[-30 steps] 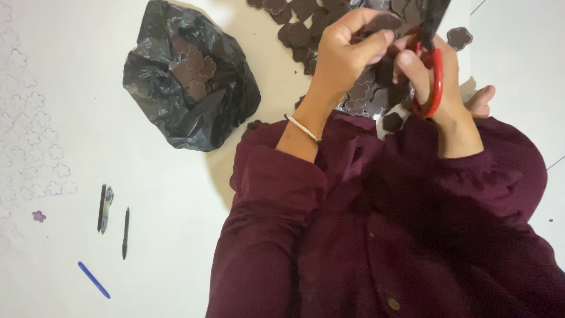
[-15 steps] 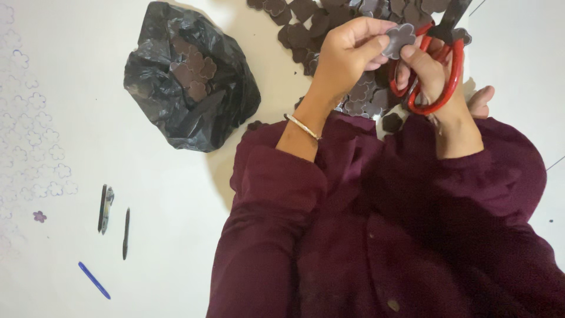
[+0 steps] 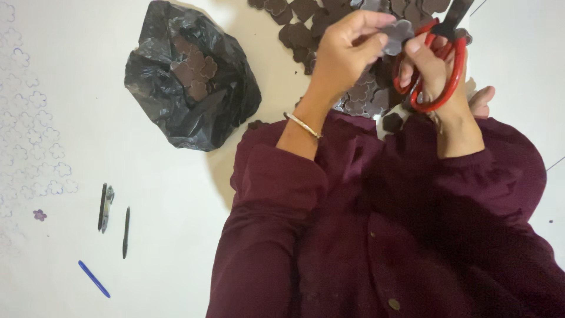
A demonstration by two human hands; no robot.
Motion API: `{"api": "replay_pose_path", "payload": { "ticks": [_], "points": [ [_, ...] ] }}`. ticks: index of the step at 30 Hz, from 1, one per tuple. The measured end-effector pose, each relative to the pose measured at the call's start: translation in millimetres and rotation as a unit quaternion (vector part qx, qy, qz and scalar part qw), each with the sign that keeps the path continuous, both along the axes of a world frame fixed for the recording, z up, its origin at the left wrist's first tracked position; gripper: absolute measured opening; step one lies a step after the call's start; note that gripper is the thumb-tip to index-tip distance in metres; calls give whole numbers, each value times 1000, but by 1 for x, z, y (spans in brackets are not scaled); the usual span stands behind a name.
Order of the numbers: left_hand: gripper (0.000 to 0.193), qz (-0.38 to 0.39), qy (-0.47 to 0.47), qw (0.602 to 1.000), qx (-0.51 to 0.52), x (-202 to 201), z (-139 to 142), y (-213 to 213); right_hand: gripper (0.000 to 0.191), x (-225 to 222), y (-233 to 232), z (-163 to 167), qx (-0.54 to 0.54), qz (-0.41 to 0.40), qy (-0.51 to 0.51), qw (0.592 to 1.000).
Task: The person sits on the floor and uses red-handled scissors to cut flower-shaped pieces from a dark brown sheet. They repeatedly pick up the sheet, cut along the outlines, and place the finished shapes into a pile.
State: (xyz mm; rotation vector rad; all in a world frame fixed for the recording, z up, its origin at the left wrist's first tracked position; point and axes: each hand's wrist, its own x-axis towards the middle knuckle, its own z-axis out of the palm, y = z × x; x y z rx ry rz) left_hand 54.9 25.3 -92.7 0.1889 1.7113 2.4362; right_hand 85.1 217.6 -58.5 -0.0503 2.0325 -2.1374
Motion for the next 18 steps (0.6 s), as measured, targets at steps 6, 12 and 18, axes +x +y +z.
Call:
{"api": "replay_pose_path", "payload": {
  "ticks": [6,12,18],
  "points": [
    [19,218,151,874,-406,-11,8,-80,38,-8,38,-10,-24,-62,36,997],
    [18,277,-69,710,-644,27,-8,-224,36,-16,114,-48,-77,-210,27,974],
    [33,285,-133,667,-676,43,-53,-263,37,-12,192,-87,-77,-265,50,960]
  ]
}}
